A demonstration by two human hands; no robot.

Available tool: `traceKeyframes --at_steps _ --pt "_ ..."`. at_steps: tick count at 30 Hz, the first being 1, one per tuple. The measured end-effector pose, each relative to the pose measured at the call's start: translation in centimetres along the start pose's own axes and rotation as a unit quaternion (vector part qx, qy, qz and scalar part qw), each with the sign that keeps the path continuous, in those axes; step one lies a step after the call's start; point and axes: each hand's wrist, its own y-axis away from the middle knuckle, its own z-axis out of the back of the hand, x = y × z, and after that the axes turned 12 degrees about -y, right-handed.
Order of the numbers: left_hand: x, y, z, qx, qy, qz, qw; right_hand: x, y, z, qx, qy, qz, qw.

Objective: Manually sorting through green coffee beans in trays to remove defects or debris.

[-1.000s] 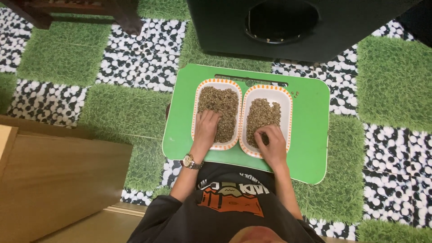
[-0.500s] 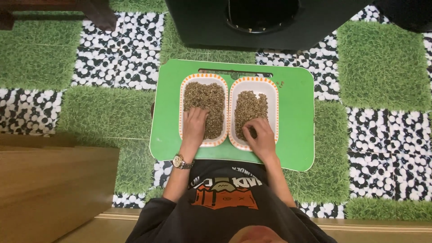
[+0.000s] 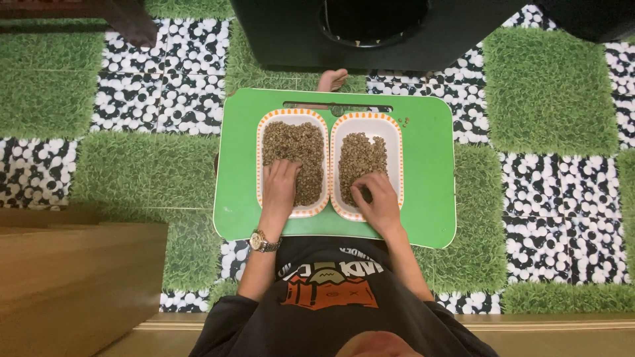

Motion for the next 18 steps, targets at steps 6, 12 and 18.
traceKeyframes --at_steps 6,12,18 --pt "0.2 0.2 -0.4 0.001 -0.007 -0.003 1.0 -0.5 0.3 0.1 0.005 -0.009 -0.012 1.0" --pt "0.3 0.3 -0.7 -0.001 -0.004 -0.009 1.0 -0.5 0.4 -0.1 0.005 0.0 -0.015 1.0" --pt "0.4 0.1 -0.4 -0.002 0.007 -0.015 1.0 -1.4 0.7 -0.6 -0.001 0.002 -0.019 1.0"
